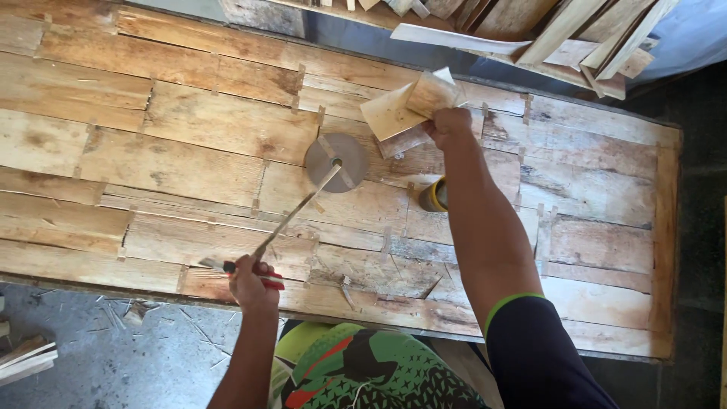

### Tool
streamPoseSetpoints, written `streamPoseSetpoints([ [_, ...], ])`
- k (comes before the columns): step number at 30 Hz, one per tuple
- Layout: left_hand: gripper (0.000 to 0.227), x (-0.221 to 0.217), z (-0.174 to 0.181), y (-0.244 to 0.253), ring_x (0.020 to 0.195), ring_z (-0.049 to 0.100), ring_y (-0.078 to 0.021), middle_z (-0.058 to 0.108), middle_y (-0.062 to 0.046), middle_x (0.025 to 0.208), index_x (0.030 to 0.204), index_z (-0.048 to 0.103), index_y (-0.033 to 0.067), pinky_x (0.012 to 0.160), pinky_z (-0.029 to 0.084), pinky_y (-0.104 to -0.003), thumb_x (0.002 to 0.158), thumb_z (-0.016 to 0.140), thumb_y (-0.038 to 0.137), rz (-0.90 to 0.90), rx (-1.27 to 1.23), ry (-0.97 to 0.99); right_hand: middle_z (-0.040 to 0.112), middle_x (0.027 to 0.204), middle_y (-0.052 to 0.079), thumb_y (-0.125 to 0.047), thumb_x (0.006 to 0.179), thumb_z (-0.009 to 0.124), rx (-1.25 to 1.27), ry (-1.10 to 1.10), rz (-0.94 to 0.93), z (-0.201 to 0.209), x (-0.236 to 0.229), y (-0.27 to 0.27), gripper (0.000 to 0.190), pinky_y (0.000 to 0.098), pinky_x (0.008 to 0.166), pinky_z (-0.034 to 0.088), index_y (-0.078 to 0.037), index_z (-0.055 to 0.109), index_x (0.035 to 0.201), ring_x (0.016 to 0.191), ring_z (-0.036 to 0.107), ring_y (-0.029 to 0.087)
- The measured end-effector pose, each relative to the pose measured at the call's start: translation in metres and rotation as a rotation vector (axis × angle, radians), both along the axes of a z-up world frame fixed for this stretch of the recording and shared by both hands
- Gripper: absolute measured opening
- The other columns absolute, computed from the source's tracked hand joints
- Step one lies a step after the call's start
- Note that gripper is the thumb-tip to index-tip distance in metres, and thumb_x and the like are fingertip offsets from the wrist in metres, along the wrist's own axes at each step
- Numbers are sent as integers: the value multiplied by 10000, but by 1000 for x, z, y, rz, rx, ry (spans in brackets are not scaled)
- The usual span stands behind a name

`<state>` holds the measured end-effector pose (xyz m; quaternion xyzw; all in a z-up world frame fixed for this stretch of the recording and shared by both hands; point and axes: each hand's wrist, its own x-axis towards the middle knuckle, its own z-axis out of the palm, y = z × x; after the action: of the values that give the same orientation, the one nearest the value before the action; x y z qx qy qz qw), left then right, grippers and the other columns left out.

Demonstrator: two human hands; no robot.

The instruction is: Repairing a wood panel by cutting and fitting small wood pieces into gaps using a utility knife.

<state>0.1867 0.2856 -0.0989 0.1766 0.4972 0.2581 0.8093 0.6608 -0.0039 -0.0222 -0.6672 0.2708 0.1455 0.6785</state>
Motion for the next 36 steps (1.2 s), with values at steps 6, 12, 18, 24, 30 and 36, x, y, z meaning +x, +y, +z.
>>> streamPoseSetpoints([
  [6,117,-39,-35,4,541,523,-129,573,-38,707,1012,624,74,501,475,-273,901,626,40,66,-25,48,648,1167,135,47,878,564,-93,74,-232,14,-42,55,459,472,705,656,-91,510,1312,967,719,313],
  [12,141,-64,-61,18,575,537,-109,616,-12,763,1008,673,74,529,479,-255,882,643,18,81,36,74,648,1195,148,25,874,586,-53,36,-262,16,-59,93,470,455,745,650,-76,512,1327,1007,723,325],
  [18,138,-65,-77,22,556,526,-125,617,-13,765,972,658,76,510,469,-260,857,654,1,8,34,80,648,1223,160,4,869,608,-16,-13,-313,20,-59,101,486,438,786,645,-61,515,1342,1046,728,337],
  [24,133,-66,-81,23,577,529,-115,640,-19,797,971,669,59,529,464,-246,858,664,-13,23,48,79,648,1251,173,-18,865,629,17,-55,-376,26,-60,95,506,421,826,639,-46,518,1358,1086,732,349],
  [30,155,-61,-60,24,562,526,-118,615,-6,771,965,667,99,522,467,-257,856,656,-10,6,-4,83,648,1279,185,-39,861,651,31,-100,-443,45,-53,80,528,405,866,634,-31,521,1373,1125,736,361],
  [36,161,-58,-56,27,553,517,-116,634,8,787,959,661,110,527,468,-254,855,655,-13,11,-34,101,676,1254,160,15,965,667,111,-668,-142,138,-14,76,426,374,905,677,-7,517,1363,1109,747,288],
])
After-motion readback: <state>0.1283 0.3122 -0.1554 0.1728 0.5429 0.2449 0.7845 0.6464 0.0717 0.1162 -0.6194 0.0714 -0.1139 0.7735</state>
